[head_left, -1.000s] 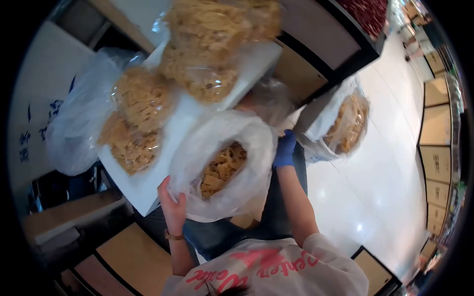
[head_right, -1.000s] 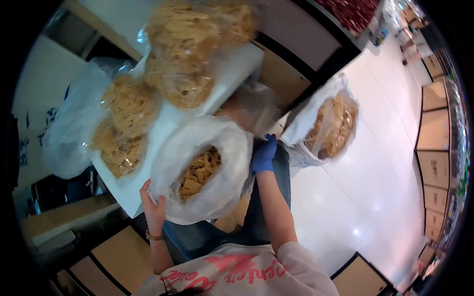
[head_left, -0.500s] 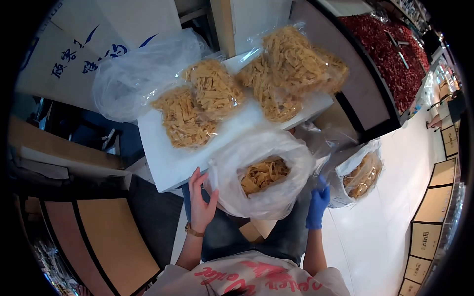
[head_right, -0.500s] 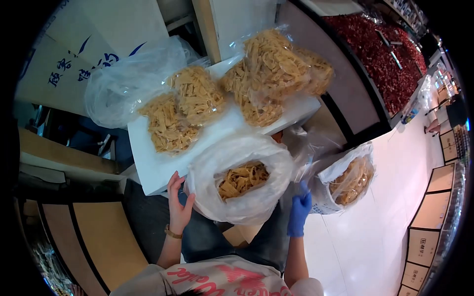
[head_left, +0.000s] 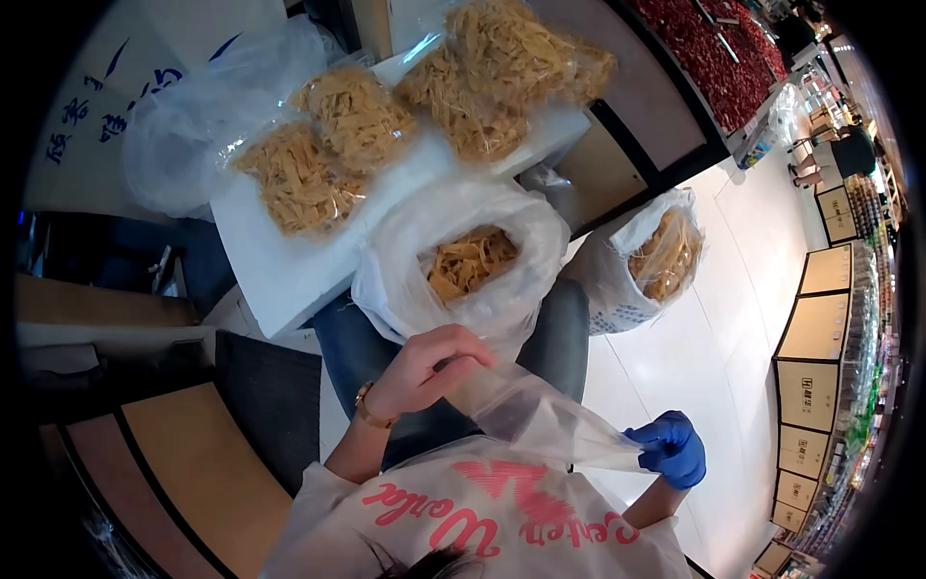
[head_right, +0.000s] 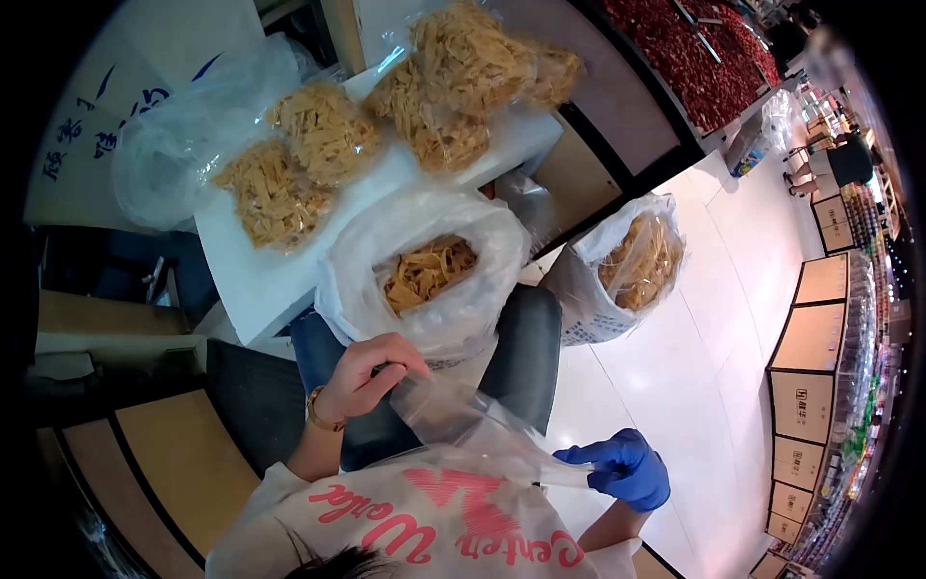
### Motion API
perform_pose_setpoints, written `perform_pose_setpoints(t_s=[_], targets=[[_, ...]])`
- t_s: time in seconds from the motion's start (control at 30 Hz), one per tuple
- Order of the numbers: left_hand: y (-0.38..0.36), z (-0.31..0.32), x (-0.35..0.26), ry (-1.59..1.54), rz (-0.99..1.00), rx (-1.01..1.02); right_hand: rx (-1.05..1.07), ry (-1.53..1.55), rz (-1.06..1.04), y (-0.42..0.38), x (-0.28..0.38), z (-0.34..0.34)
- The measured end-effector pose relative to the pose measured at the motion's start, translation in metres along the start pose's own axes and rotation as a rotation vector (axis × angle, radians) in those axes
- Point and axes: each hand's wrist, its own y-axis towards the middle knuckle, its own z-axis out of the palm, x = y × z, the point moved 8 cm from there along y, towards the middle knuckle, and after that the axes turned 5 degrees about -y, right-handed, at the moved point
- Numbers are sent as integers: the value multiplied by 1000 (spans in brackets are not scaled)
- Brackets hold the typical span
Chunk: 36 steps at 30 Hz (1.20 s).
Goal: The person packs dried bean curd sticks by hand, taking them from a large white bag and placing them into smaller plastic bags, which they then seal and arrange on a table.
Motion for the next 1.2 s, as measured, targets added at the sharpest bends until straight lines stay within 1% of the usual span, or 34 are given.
perform_pose_setpoints(t_s=[0.03,0.07,0.13,0.17,0.2,0.23,0.27,0.3,0.33,0.37,0.4,0.43,0.47,0.5,0.57,0.63,0.67,0.7,0.73,0.77,0.8,0.83,0.87,0.9,0.93,0.97,1.0,1.03,1.07,1.13,1.17,1.2], targets=[[-6,4,6,10,-64,37,19,15,18,-3,-3,1],[-11,6,7,2,-77,35,24,22,30,-5,-6,4],[-14,13,9,32,-66,94,-28,-12,29,2,-7,3],[-18,16,12,26,-69,103,-16,-11,135,6,-16,0],[-24,15,22,21,-143,90,-5,-10,240,8,-25,-3],[-30,14,29,19,-216,75,-264,-138,208,21,-15,-11],[-34,13,28,18,-218,79,-369,-393,114,32,3,-16],[-38,5,24,-14,-189,5,-559,-515,43,41,26,-19],[-41,-3,19,-43,-162,-73,-673,-486,-74,43,36,-19],[-44,-16,8,-174,-113,-222,-785,-452,-192,41,44,-20],[-52,-35,-5,-143,8,-379,-783,-444,-190,47,46,-17],[-65,-58,-13,-161,107,-494,-778,-399,-252,51,51,-14],[-82,-83,-21,-124,98,-700,-776,-356,-317,56,57,-10],[-107,-108,-31,-165,217,-848,-810,-329,-294,66,60,-2],[-164,-151,-49,-192,470,-1132,-623,-357,-422,85,80,29],[-180,-131,-117,245,623,-1332,-331,-211,-762,102,113,75],[-172,-127,-128,-310,805,-1087,-214,-265,-847,108,125,101],[-176,-127,-129,-297,802,-1083,-96,-317,-933,110,134,127],[-184,-113,-152,327,795,-1130,-94,-300,-939,114,135,143],[-185,-91,-171,972,741,-1116,-99,-340,-974,116,136,163],[-159,-71,-175,1111,554,-1230,-101,-371,-1015,117,138,178],[-134,-68,-172,1137,394,-1081,-80,-332,-1037,116,145,184],[-112,-67,-163,1107,125,-1033,25,-232,-997,118,152,189],[-100,-68,-147,989,39,-946,127,-144,-952,120,154,195],[-89,-66,-133,930,6,-861,176,-7,-772,126,141,203],[-81,-61,-125,892,-124,-858,183,2,-779,130,137,204],[-74,-59,-116,912,-120,-798,86,-56,-703,140,125,194],[-71,-59,-104,773,-128,-769,-12,-119,-624,149,113,183],[-67,-55,-98,766,-146,-754,-12,-121,-624,154,104,177],[-62,-43,-86,753,-170,-730,-24,-131,-423,166,72,170],[-54,-29,-77,764,-140,-608,-28,-132,-420,168,60,175],[-47,-15,-70,774,-108,-486,-1,31,-349,173,40,183]])
